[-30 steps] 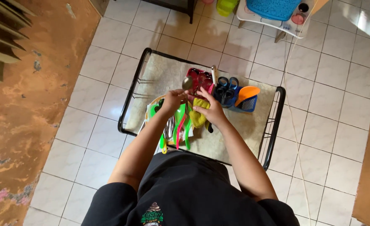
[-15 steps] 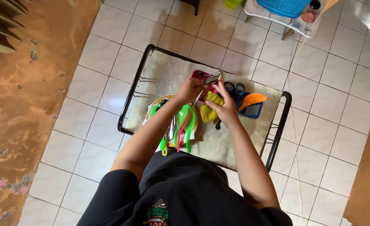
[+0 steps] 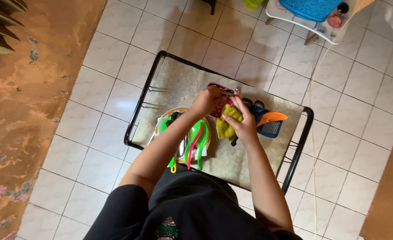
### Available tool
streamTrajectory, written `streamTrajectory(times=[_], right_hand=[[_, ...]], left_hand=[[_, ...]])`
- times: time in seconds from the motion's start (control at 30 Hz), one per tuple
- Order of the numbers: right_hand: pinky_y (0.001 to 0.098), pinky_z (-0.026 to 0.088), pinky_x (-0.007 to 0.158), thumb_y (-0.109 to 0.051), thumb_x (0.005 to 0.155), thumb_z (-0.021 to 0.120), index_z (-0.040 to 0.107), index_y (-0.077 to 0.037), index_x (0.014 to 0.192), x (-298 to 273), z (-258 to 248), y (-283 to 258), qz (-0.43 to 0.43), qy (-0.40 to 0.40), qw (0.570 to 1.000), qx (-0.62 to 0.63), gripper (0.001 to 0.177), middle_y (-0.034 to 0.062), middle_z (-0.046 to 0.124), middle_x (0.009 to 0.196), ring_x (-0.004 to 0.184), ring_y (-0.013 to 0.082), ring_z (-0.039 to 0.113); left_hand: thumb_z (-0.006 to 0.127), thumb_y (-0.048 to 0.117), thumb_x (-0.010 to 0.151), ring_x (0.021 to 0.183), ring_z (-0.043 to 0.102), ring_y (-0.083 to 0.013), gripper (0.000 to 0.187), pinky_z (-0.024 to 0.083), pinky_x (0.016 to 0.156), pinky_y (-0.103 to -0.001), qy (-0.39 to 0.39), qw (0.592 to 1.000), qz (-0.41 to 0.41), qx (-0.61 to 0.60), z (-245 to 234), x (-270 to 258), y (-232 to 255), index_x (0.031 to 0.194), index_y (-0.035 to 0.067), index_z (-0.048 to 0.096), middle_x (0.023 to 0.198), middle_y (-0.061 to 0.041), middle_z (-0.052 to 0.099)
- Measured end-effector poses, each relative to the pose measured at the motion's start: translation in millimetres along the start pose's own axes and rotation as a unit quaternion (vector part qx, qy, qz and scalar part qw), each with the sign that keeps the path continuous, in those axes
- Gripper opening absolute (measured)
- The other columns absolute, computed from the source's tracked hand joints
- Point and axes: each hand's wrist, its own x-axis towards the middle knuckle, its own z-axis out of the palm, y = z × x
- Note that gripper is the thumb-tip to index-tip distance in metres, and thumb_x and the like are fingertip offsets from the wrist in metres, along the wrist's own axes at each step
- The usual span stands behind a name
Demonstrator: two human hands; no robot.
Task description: The person wipes metal spoons and forks with a yellow cloth on a small table, then places them into a red plastic container. The person repeats this process for multiple utensils throughout the clip.
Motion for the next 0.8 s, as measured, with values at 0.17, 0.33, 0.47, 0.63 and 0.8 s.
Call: streamTrajectory(times=[0.17,0.33,0.47,0.63,0.8], right_hand=[[0.0462,0.032,0.121,-0.016,0.082,0.086,0.047,-0.011,0.154,0.2,8.1,20.9,0.042,0.01,0.999,0.022,0.082,0.0171,0.053,0.151,0.144,0.033,0.043],[0.0458,0.033,0.121,-0.02,0.079,0.088,0.05,-0.019,0.154,3.6,8.5,48.7,0.119,0.001,0.993,0.006,0.083,0.02,0.053,0.15,0.144,0.0343,0.042],[0.041,0.041,0.115,-0.026,0.074,0.09,0.061,-0.024,0.145,6.1,9.5,68.9,0.145,0.042,0.987,-0.061,0.078,0.014,0.063,0.138,0.134,0.0296,0.054],[0.042,0.046,0.11,-0.029,0.073,0.09,0.064,-0.023,0.142,7.4,13.6,56.6,0.167,0.081,0.977,-0.105,0.074,0.0117,0.065,0.129,0.125,0.0285,0.06],[0.0447,0.047,0.107,-0.029,0.074,0.089,0.061,-0.014,0.145,4.7,16.2,86.7,0.117,0.087,0.976,-0.163,0.078,0.0205,0.065,0.125,0.123,0.0376,0.06]], left_hand=[[0.079,0.022,0.085,0.089,0.074,-0.042,0.02,0.06,0.078,-0.049,-0.022,0.998,-0.054,-0.007,40.8,-18.6,-45.2,0.094,0.004,0.078,0.091,-0.017,0.076],[0.078,0.02,0.087,0.091,0.075,-0.0394,0.022,0.062,0.08,-0.045,-0.045,0.994,-0.098,0.03,66.7,-25.4,-68.7,0.101,0.003,0.079,0.092,-0.017,0.077],[0.073,0.022,0.089,0.099,0.075,-0.0338,0.022,0.062,0.085,-0.045,-0.136,0.967,-0.211,0.038,61.5,-13.4,-58.2,0.109,0.019,0.08,0.098,-0.011,0.079],[0.07,0.021,0.087,0.099,0.076,-0.0265,0.026,0.063,0.086,-0.042,-0.181,0.936,-0.291,0.077,71.4,-2.1,-69.1,0.11,0.031,0.079,0.099,-0.004,0.079],[0.058,0.013,0.096,0.101,0.075,-0.0351,0.027,0.062,0.087,-0.047,-0.186,0.923,-0.326,0.089,61.8,2.8,-45.3,0.108,0.021,0.08,0.099,-0.014,0.078]])
